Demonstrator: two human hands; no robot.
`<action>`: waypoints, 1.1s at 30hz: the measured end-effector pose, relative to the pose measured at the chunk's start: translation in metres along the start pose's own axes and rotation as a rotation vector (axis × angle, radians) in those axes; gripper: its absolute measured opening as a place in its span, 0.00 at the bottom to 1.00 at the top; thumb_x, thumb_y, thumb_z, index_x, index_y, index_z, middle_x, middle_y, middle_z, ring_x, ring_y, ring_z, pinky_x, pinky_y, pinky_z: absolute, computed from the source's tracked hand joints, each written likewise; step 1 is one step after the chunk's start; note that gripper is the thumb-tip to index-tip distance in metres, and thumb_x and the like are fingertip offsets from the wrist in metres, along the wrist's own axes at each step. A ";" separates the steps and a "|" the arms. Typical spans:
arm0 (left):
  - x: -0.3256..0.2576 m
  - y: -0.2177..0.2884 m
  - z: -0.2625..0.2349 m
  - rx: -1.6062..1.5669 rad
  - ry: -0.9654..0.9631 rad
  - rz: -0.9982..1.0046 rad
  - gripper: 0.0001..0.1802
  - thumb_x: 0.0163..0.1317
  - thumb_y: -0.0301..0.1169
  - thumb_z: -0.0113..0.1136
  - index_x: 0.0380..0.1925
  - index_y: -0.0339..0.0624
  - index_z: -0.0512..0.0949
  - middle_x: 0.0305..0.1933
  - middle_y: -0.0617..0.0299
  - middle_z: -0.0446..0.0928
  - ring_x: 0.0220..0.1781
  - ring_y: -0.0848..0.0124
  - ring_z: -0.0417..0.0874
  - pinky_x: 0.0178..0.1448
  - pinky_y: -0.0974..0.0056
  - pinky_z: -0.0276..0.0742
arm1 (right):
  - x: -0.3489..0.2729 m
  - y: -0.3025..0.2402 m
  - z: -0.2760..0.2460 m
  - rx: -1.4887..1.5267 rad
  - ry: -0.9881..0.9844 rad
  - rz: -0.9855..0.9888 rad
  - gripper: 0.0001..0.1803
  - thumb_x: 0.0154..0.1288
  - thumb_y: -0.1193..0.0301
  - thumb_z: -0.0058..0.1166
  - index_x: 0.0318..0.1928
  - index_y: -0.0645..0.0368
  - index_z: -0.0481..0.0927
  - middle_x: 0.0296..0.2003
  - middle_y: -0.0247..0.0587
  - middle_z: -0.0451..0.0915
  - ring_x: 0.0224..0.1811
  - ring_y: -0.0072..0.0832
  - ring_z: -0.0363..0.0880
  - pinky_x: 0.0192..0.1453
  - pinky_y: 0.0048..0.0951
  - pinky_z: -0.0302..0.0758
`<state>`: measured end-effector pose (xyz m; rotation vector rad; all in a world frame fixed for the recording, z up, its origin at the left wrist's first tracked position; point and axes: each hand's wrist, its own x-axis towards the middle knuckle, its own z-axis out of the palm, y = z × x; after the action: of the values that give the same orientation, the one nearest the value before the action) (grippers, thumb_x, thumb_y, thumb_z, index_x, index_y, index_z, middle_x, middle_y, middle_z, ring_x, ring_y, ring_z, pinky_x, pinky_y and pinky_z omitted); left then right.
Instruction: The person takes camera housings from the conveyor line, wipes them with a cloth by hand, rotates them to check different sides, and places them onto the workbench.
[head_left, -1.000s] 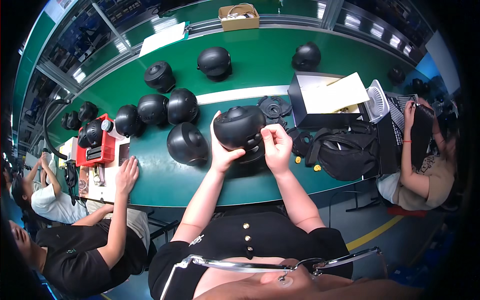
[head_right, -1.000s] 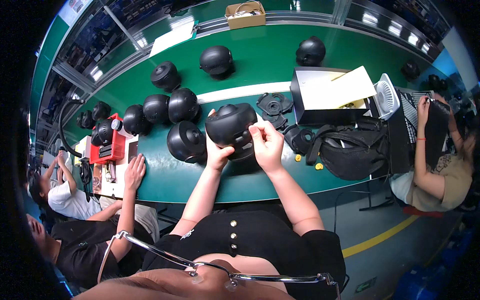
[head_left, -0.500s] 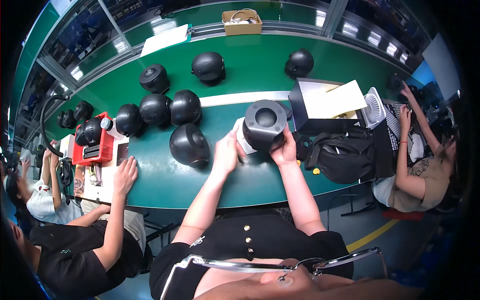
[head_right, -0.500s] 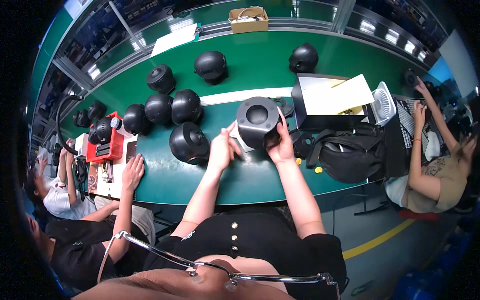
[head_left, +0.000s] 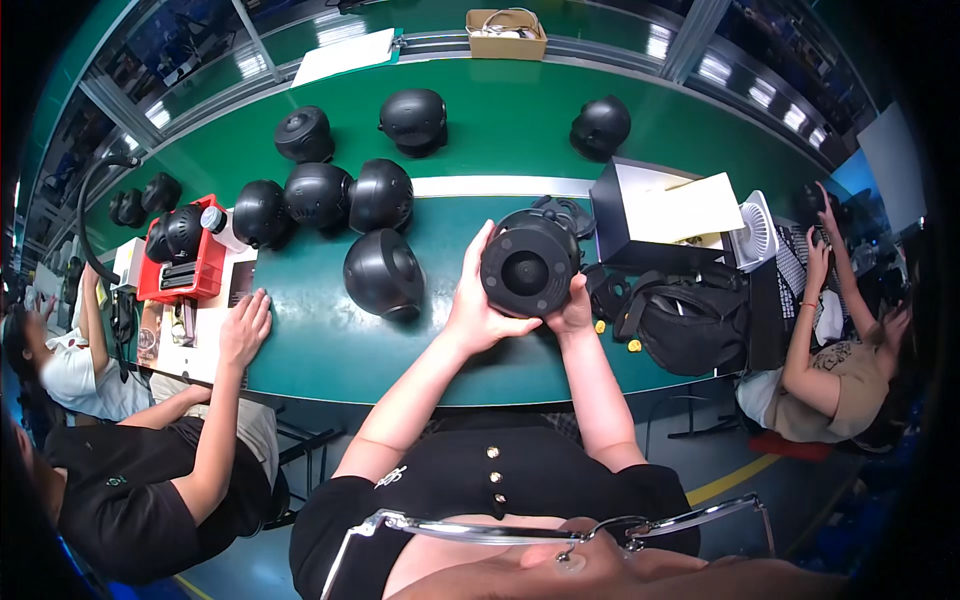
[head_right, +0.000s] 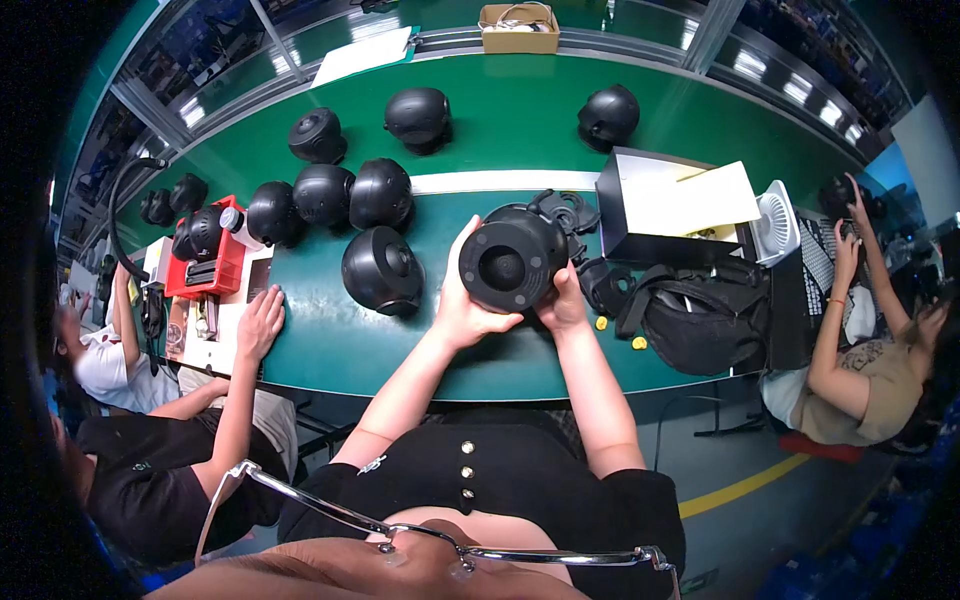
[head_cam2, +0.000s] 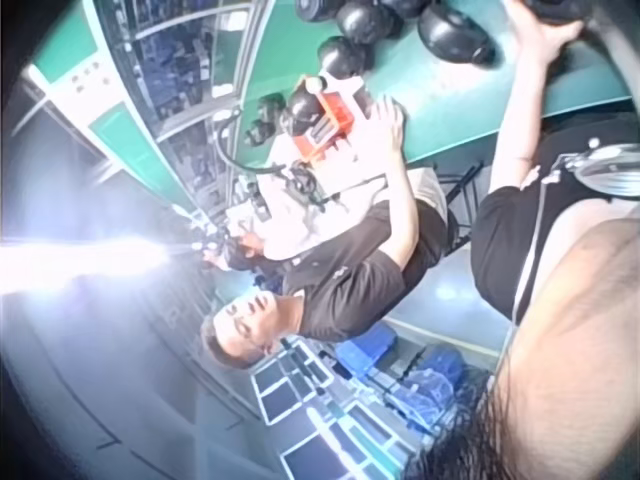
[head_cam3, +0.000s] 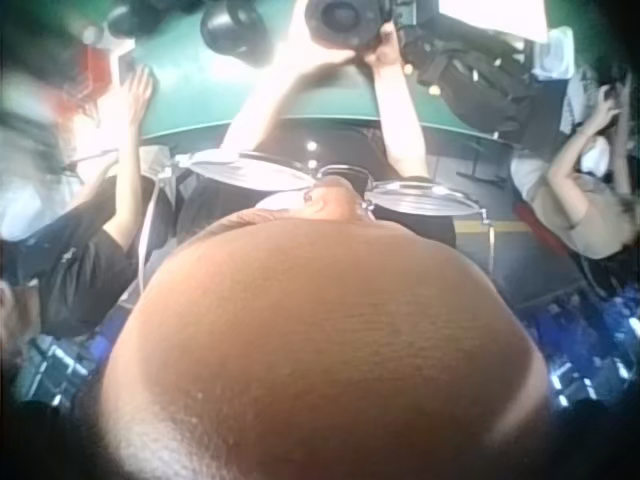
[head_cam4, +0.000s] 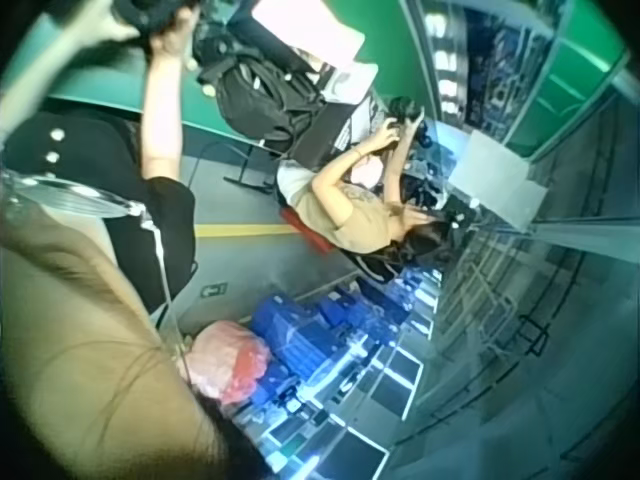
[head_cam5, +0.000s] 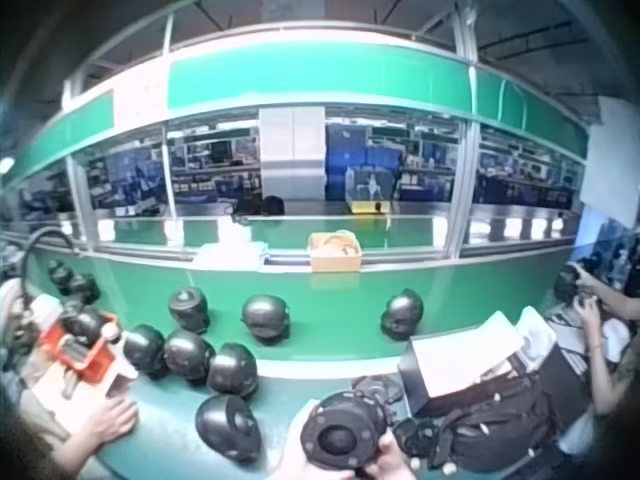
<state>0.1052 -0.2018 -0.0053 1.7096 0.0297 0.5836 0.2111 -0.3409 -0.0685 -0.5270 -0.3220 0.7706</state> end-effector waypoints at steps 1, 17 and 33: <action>0.000 0.000 0.000 -0.001 -0.002 -0.002 0.73 0.34 0.43 0.84 0.75 0.34 0.44 0.70 0.47 0.64 0.72 0.57 0.67 0.77 0.54 0.60 | 0.000 0.001 -0.004 0.000 0.002 0.000 0.55 0.49 0.45 0.74 0.71 0.59 0.62 0.64 0.41 0.71 0.66 0.34 0.71 0.71 0.38 0.69; -0.002 -0.022 -0.004 0.668 0.002 -0.083 0.60 0.43 0.49 0.79 0.70 0.30 0.57 0.76 0.31 0.48 0.79 0.38 0.49 0.79 0.46 0.53 | 0.098 -0.057 0.075 -0.448 0.062 -0.165 0.36 0.57 0.76 0.66 0.67 0.60 0.68 0.60 0.43 0.75 0.63 0.34 0.74 0.68 0.36 0.70; 0.001 -0.042 0.015 0.746 0.082 0.062 0.30 0.55 0.41 0.70 0.56 0.38 0.77 0.71 0.36 0.61 0.74 0.39 0.58 0.73 0.45 0.62 | 0.307 -0.051 0.033 -1.905 0.163 -0.830 0.12 0.56 0.61 0.60 0.39 0.50 0.88 0.55 0.45 0.79 0.65 0.47 0.68 0.65 0.56 0.65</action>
<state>0.1245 -0.2054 -0.0459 2.4105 0.2840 0.7440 0.4337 -0.1366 0.0139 -2.0264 -1.0134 -0.6519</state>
